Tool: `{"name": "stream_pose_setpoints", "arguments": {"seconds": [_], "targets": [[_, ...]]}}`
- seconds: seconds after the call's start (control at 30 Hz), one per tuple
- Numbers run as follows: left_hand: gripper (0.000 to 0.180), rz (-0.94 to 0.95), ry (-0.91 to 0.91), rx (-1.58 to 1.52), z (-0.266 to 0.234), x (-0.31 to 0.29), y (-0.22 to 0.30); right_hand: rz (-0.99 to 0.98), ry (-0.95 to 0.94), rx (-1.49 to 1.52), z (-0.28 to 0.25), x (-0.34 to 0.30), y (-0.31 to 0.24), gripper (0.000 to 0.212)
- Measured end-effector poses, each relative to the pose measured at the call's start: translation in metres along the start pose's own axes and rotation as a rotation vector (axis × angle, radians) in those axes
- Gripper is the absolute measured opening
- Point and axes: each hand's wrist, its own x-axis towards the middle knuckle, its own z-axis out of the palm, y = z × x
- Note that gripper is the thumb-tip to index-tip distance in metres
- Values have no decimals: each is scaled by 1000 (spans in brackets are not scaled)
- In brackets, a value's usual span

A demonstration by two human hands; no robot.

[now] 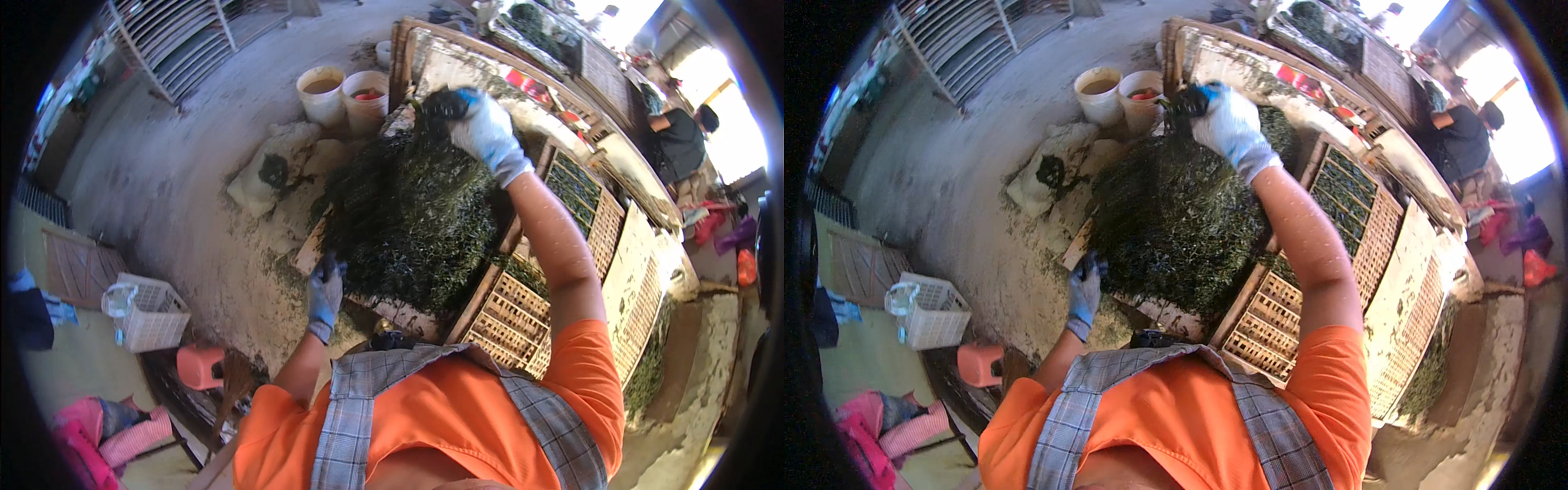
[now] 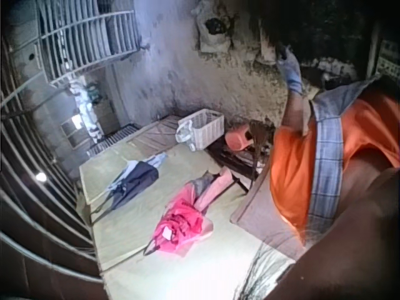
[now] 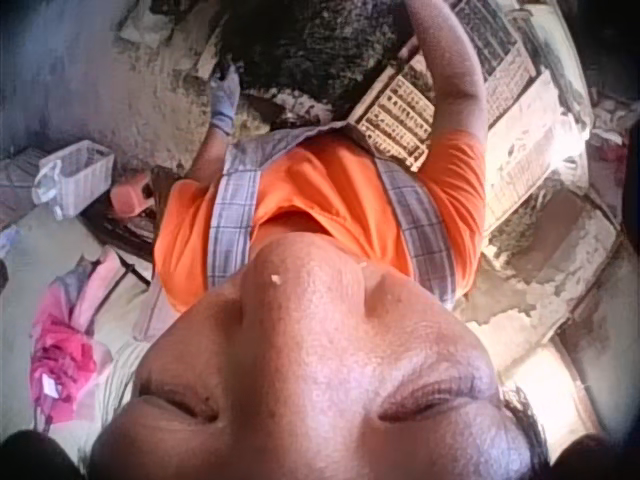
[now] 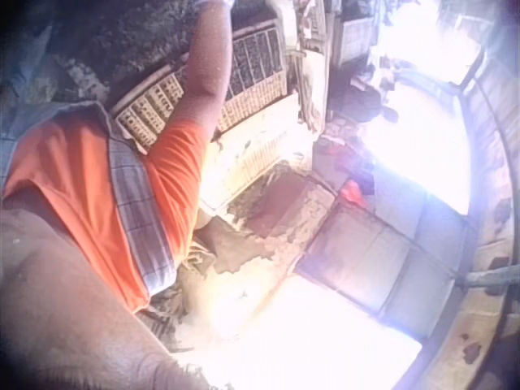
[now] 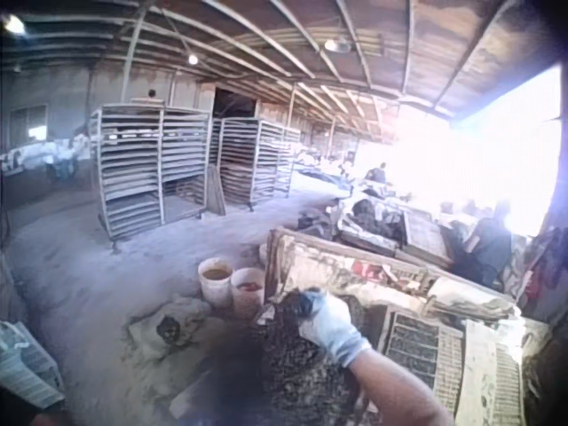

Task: The person, wearing gloves, gathers handfuls of green plant material from a large pile and spreads them evenly onto wooden lattice drying racks.

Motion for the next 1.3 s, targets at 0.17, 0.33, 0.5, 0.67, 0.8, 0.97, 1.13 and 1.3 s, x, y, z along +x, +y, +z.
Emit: {"name": "stream_pose_setpoints", "arguments": {"seconds": [0.17,0.33,0.5,0.67,0.8,0.97,1.13,1.3], "targets": [[41,-30,-537,-737,103,60,136,85,36,-303,-111,39,-33,24],[44,566,-797,-460,228,23,276,-111,438,135,-197,58,-87,13],[47,502,-801,156,251,47,244,-92,450,272,-215,85,-91,20],[32,251,-1030,128,215,34,112,141,103,-45,-128,59,-36,32],[36,-359,-618,60,200,16,121,42,-145,90,-50,-28,-18,34],[31,-224,-610,68,196,43,135,105,-119,400,35,-137,-23,44],[28,-203,-636,174,212,56,183,-118,-135,-17,49,-147,-15,67],[28,96,-589,249,285,19,289,-17,24,7,34,-64,-42,53]]}}
